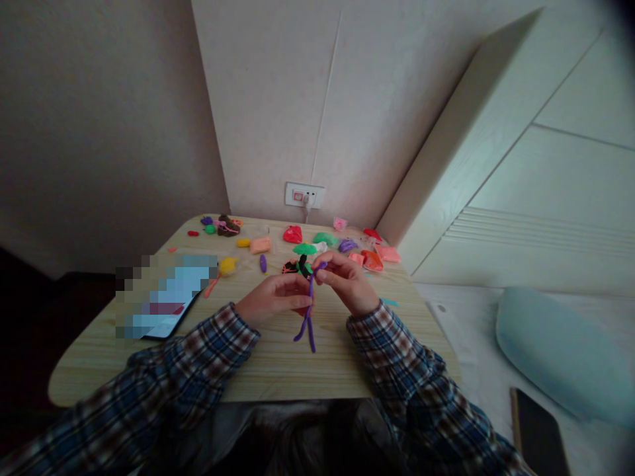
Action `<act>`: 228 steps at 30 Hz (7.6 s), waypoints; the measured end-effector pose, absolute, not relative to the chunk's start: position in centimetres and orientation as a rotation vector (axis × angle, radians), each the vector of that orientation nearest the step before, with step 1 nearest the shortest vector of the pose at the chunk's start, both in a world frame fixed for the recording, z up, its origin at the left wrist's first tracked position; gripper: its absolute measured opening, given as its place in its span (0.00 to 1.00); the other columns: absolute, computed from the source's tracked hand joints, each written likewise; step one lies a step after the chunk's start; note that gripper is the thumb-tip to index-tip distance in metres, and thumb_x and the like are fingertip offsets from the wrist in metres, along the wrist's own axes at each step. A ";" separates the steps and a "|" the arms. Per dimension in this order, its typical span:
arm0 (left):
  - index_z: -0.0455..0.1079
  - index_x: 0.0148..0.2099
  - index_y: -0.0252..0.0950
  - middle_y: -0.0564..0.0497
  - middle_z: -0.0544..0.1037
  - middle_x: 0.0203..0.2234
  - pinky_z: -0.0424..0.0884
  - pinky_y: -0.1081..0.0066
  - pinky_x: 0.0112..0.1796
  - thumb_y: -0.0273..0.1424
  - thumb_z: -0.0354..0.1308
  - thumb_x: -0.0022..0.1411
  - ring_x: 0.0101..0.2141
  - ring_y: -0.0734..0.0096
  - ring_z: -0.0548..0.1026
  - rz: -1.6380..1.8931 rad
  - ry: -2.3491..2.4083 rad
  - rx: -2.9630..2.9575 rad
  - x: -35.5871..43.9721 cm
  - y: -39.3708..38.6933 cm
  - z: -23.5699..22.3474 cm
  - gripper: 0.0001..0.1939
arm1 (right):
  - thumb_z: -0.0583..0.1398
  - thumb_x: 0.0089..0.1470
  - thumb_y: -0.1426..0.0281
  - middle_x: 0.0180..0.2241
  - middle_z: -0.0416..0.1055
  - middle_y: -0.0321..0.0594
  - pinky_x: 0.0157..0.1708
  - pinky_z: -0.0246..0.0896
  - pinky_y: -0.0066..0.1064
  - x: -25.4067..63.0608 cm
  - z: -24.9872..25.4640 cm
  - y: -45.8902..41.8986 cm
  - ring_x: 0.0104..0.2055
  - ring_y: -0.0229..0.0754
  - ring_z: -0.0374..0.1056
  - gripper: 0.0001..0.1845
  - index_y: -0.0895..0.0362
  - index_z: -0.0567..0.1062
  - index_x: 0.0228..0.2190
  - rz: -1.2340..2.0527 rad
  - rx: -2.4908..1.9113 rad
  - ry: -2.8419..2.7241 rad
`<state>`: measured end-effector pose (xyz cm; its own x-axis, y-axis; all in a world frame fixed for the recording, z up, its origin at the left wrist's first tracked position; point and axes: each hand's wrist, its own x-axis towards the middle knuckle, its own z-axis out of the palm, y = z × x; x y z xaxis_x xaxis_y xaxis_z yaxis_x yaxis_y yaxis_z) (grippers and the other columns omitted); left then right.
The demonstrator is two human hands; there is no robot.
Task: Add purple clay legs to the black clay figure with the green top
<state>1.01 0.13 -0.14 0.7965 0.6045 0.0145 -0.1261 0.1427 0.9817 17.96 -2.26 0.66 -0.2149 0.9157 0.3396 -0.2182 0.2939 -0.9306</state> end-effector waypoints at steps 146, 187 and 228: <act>0.62 0.32 0.34 0.63 0.54 0.10 0.45 0.82 0.12 0.42 0.52 0.59 0.08 0.86 0.50 0.936 0.599 1.248 0.6 0.5 -0.1 0.14 | 0.57 0.52 0.69 0.42 0.64 0.44 0.44 0.58 0.40 17.0 0.9 -3.3 0.47 0.45 0.59 0.12 0.55 0.66 0.40 0.166 -1.008 -1.824; 0.68 0.48 0.35 0.46 0.74 0.41 0.68 0.68 0.41 0.27 0.61 0.51 0.39 0.67 0.73 0.642 0.298 0.886 1.1 0.2 -0.6 0.20 | 0.56 0.54 0.69 0.36 0.69 0.40 0.41 0.54 0.37 16.8 0.1 -3.5 0.41 0.43 0.60 0.04 0.55 0.71 0.31 -0.095 -0.962 -2.015; 0.72 0.30 0.33 0.53 0.76 0.27 0.70 0.71 0.37 0.34 0.62 0.47 0.31 0.71 0.73 0.924 0.738 1.467 0.4 1.5 -0.6 0.10 | 0.57 0.53 0.70 0.38 0.65 0.42 0.42 0.59 0.36 16.6 -0.1 -3.3 0.43 0.42 0.61 0.03 0.56 0.66 0.30 -0.023 -0.926 -2.005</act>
<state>0.38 1.53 -0.64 0.4843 0.8656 0.1271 -0.0672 -0.1080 0.9919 16.55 -3.31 -0.08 -0.3149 0.5986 0.7365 0.6156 0.7195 -0.3216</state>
